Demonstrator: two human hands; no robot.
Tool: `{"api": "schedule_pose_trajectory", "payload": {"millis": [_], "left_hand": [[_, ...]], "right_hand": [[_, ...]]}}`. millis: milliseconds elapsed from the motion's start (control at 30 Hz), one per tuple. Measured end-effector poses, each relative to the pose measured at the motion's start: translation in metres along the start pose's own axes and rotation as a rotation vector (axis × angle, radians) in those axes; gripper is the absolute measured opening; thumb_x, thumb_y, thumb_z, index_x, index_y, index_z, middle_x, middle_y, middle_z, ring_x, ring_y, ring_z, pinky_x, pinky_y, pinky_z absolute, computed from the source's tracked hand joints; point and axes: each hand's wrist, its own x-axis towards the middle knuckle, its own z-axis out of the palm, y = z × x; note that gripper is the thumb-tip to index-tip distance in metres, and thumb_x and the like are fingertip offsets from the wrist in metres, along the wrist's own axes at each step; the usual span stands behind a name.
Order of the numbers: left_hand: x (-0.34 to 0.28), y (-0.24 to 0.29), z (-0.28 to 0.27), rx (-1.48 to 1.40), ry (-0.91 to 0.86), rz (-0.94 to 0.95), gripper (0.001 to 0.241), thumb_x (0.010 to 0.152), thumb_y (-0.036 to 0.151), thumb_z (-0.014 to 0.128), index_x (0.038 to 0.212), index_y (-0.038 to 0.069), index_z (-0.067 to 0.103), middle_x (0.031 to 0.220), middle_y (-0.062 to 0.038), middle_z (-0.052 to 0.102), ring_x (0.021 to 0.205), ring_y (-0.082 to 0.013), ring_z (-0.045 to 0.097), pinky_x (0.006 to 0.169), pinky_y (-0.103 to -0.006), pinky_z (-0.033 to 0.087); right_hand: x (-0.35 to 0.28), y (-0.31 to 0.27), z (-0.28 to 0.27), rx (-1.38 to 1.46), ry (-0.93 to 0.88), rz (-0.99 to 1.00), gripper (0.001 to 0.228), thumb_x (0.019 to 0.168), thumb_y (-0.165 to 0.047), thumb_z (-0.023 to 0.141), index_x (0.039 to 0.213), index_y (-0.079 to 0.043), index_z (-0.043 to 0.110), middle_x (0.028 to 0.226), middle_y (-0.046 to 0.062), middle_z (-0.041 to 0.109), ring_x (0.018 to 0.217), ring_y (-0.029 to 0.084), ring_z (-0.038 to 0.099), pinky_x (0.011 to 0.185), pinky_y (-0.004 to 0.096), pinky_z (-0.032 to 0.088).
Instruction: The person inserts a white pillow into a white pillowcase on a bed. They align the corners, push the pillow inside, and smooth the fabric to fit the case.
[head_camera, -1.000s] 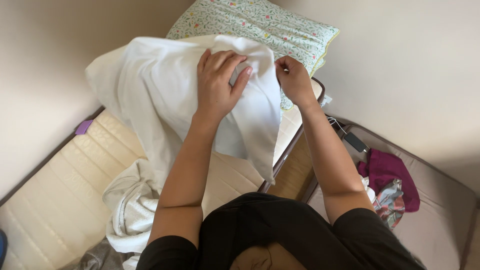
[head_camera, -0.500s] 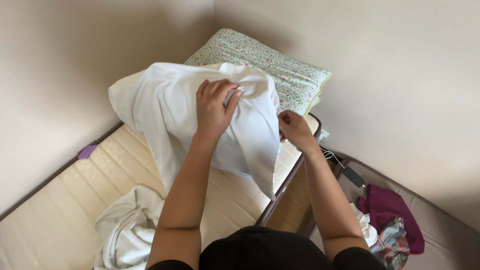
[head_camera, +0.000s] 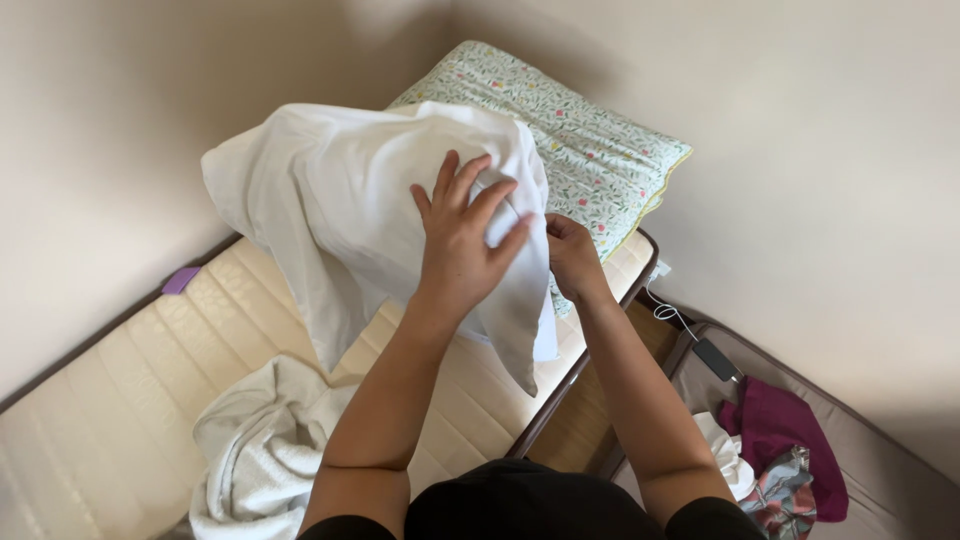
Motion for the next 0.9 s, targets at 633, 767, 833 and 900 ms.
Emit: {"api": "schedule_pose_trajectory", "payload": {"millis": [633,767,833,900], "left_hand": [[0.053,-0.052,-0.077,-0.116,0.169,-0.066,0.017,0.109,0.022,0.044,0.102,0.011,0.055,0.086,-0.002,0.062,0.071,-0.0171,0.055,0.069,-0.0348,0.046],[0.065,-0.055,-0.072,-0.054,0.085,-0.156,0.011,0.108,0.02,0.043,0.101,0.013,0.047,0.076,0.0,0.056,0.062,-0.0201,0.052,0.062,-0.0381,0.043],[0.064,-0.05,-0.07,-0.018,0.059,-0.123,0.007,0.107,0.017,0.044,0.102,0.013,0.047,0.076,-0.002,0.061,0.062,-0.0234,0.058,0.063,-0.0394,0.045],[0.062,-0.039,-0.069,0.136,0.031,-0.025,0.027,0.104,0.036,0.062,0.116,0.013,0.055,0.11,-0.002,0.07,0.098,-0.0242,0.068,0.08,-0.042,0.052]], "right_hand": [[0.032,0.039,0.047,1.002,-0.273,0.362,0.059,0.063,0.002,0.051,0.12,0.003,0.066,0.117,0.013,0.074,0.106,0.032,0.071,0.091,0.039,0.058],[0.015,0.011,0.058,0.975,-0.28,0.406,0.047,0.081,-0.025,0.056,0.121,-0.004,0.068,0.111,0.008,0.076,0.101,0.026,0.072,0.081,0.036,0.058],[0.007,-0.001,0.068,0.859,-0.235,0.402,0.057,0.092,-0.048,0.062,0.132,-0.008,0.064,0.117,0.008,0.074,0.105,0.027,0.071,0.085,0.039,0.057],[0.009,0.004,0.074,0.666,-0.121,0.331,0.052,0.09,-0.041,0.07,0.13,-0.009,0.066,0.118,0.008,0.076,0.102,0.02,0.073,0.086,0.037,0.062]]}}
